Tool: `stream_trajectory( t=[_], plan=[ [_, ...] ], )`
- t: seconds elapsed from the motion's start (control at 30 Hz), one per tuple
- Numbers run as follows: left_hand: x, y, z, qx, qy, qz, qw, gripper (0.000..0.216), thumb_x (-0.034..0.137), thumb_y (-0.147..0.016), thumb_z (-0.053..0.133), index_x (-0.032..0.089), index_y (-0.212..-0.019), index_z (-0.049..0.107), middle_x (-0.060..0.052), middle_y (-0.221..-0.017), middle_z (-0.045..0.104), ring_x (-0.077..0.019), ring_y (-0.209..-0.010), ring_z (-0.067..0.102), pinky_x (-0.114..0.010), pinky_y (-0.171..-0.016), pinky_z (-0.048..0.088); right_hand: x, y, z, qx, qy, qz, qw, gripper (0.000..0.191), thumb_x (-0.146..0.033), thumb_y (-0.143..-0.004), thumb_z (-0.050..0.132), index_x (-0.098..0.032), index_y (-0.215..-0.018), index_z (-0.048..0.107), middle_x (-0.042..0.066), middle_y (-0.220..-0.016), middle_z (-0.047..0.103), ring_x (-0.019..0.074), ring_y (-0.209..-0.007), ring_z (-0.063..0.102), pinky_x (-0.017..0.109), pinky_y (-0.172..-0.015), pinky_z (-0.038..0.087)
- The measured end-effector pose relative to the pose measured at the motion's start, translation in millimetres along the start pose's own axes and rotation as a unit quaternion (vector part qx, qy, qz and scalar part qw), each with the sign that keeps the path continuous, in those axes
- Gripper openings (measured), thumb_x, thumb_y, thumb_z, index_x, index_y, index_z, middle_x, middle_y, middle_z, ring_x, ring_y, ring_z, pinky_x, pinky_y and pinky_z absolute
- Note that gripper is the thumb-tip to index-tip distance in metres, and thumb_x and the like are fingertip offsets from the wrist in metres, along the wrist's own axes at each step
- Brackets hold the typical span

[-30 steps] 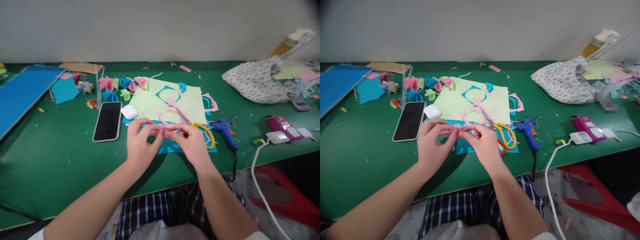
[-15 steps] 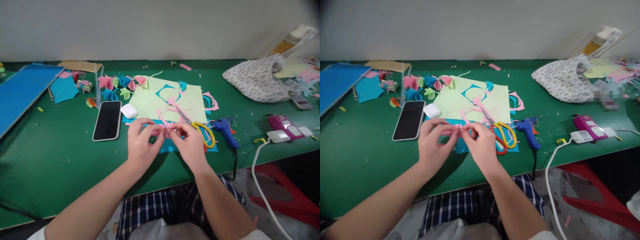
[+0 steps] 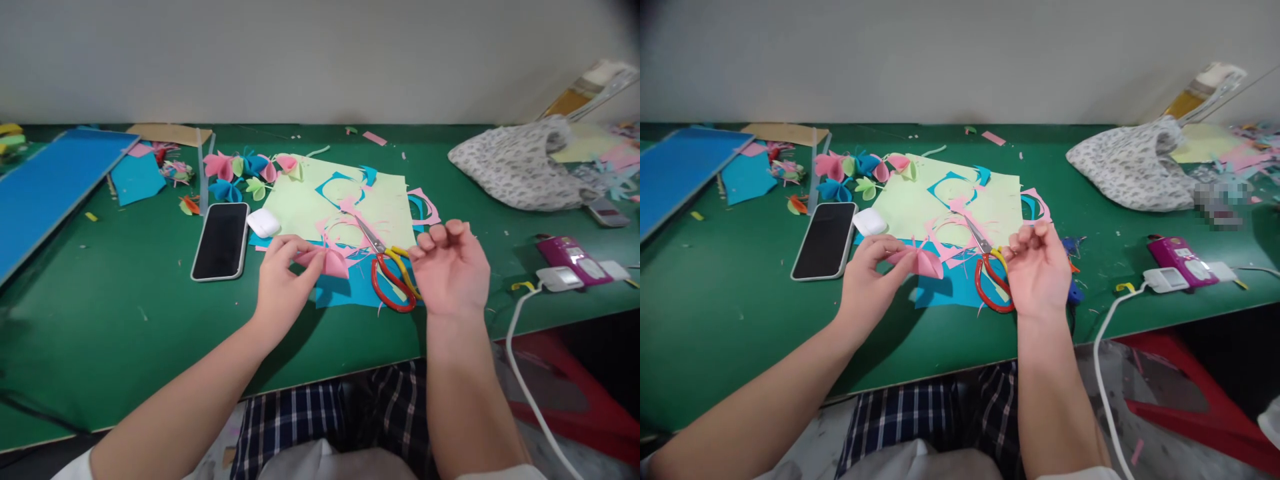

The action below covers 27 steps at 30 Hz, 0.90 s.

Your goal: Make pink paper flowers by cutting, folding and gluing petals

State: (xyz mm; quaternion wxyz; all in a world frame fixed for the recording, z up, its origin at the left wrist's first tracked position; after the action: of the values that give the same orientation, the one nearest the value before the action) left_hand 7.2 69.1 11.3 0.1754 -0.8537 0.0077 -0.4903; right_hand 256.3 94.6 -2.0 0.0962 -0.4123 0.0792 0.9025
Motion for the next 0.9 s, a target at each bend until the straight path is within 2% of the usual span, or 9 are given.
stream_trajectory(
  t=[0.07,0.13,0.2,0.27,0.37,0.53,0.6,0.67,0.9],
  plan=[
    [-4.3,-0.8,1.1,-0.007,0.017,-0.014,1.0,0.006,0.024,-0.077,0.063,0.02,-0.073,0.062,0.001,-0.081,0.057,-0.0129,-0.081,0.057,-0.027,-0.077,0.046,-2.4,0.2,-0.2,-0.006,0.089,-0.027,0.996,0.019,-0.028,-0.076,0.06,-0.021,-0.059,0.053,-0.009,-0.043,0.042,0.0069,-0.042,0.043,0.019,-0.044,0.041],
    [-6.8,-1.4,1.5,-0.008,0.033,-0.023,0.999,0.007,0.026,-0.077,0.063,0.02,-0.073,0.062,0.001,-0.081,0.057,-0.0136,-0.082,0.057,-0.028,-0.078,0.045,-5.4,5.2,4.0,-0.003,0.239,-0.089,0.967,0.016,-0.026,-0.078,0.06,-0.021,-0.062,0.059,-0.008,-0.043,0.046,0.0077,-0.042,0.045,0.021,-0.047,0.043],
    [-7.4,-1.5,1.5,-0.006,0.043,-0.027,0.999,0.008,0.027,-0.076,0.063,0.02,-0.073,0.061,0.001,-0.081,0.058,-0.0138,-0.082,0.058,-0.028,-0.078,0.045,-5.0,13.9,14.5,-0.007,0.369,-0.149,0.917,0.005,-0.022,-0.076,0.063,-0.022,-0.08,0.067,-0.002,-0.07,0.065,0.0114,-0.062,0.06,0.025,-0.058,0.05],
    [-6.4,-1.3,1.6,-0.005,0.046,-0.027,0.999,0.008,0.027,-0.076,0.064,0.02,-0.073,0.061,0.001,-0.081,0.058,-0.0137,-0.082,0.058,-0.028,-0.078,0.045,5.1,21.6,27.0,-0.038,0.429,-0.159,0.888,0.021,-0.021,-0.076,0.063,-0.025,-0.096,0.066,0.001,-0.088,0.069,0.0148,-0.076,0.065,0.027,-0.063,0.052],
    [-4.0,-0.8,2.2,-0.007,0.04,-0.021,0.999,0.007,0.026,-0.076,0.064,0.02,-0.073,0.062,0.001,-0.081,0.058,-0.0136,-0.081,0.058,-0.028,-0.079,0.046,20.3,30.4,38.1,-0.071,0.475,-0.132,0.867,0.015,-0.027,-0.084,0.057,-0.023,-0.095,0.066,-0.003,-0.058,0.064,0.013,-0.056,0.062,0.026,-0.057,0.05],
    [-2.2,-0.3,2.1,-0.003,0.026,-0.01,1.0,0.005,0.026,-0.076,0.064,0.021,-0.074,0.063,0.001,-0.083,0.057,-0.0133,-0.081,0.058,-0.028,-0.079,0.047,23.5,45.0,59.5,-0.114,0.503,-0.168,0.84,0.013,-0.023,-0.084,0.057,-0.023,-0.095,0.064,0.001,-0.081,0.067,0.0139,-0.073,0.063,0.026,-0.067,0.049],
    [-1.4,-0.4,2.4,-0.002,0.024,-0.005,1.0,0.005,0.025,-0.076,0.064,0.021,-0.076,0.063,0.0,-0.084,0.057,-0.013,-0.081,0.058,-0.028,-0.078,0.047,30.3,48.7,66.7,-0.135,0.526,-0.165,0.823,0.006,-0.026,-0.081,0.061,-0.021,-0.08,0.065,-0.001,-0.072,0.065,0.0133,-0.066,0.059,0.027,-0.065,0.048],
    [-0.5,-0.4,3.2,-0.005,0.023,0.0,1.0,0.004,0.025,-0.075,0.064,0.021,-0.076,0.064,0.0,-0.083,0.057,-0.0132,-0.082,0.058,-0.028,-0.078,0.047,35.6,52.5,73.4,-0.152,0.546,-0.176,0.805,0.011,-0.025,-0.08,0.062,-0.02,-0.07,0.063,-0.001,-0.066,0.062,0.0131,-0.063,0.055,0.027,-0.065,0.046],
    [1.3,1.0,8.8,-0.035,0.039,0.008,0.999,0.005,0.026,-0.076,0.065,0.022,-0.079,0.066,-0.001,-0.085,0.059,-0.0148,-0.089,0.057,-0.03,-0.084,0.046,39.1,53.2,71.5,-0.135,0.567,-0.192,0.79,0.016,-0.021,-0.082,0.058,-0.019,-0.066,0.058,-0.002,-0.062,0.057,0.0121,-0.061,0.051,0.026,-0.063,0.043]
  ],
)
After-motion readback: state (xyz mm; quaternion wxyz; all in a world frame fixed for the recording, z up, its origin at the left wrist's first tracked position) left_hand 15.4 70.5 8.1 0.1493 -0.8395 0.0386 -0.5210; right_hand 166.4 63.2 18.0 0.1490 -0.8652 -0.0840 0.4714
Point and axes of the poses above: each hand's wrist, its own y-axis away from the middle knuckle, its own z-axis out of the palm, x = y × z, the point moved 10 cm from there along -y, towards the middle knuckle
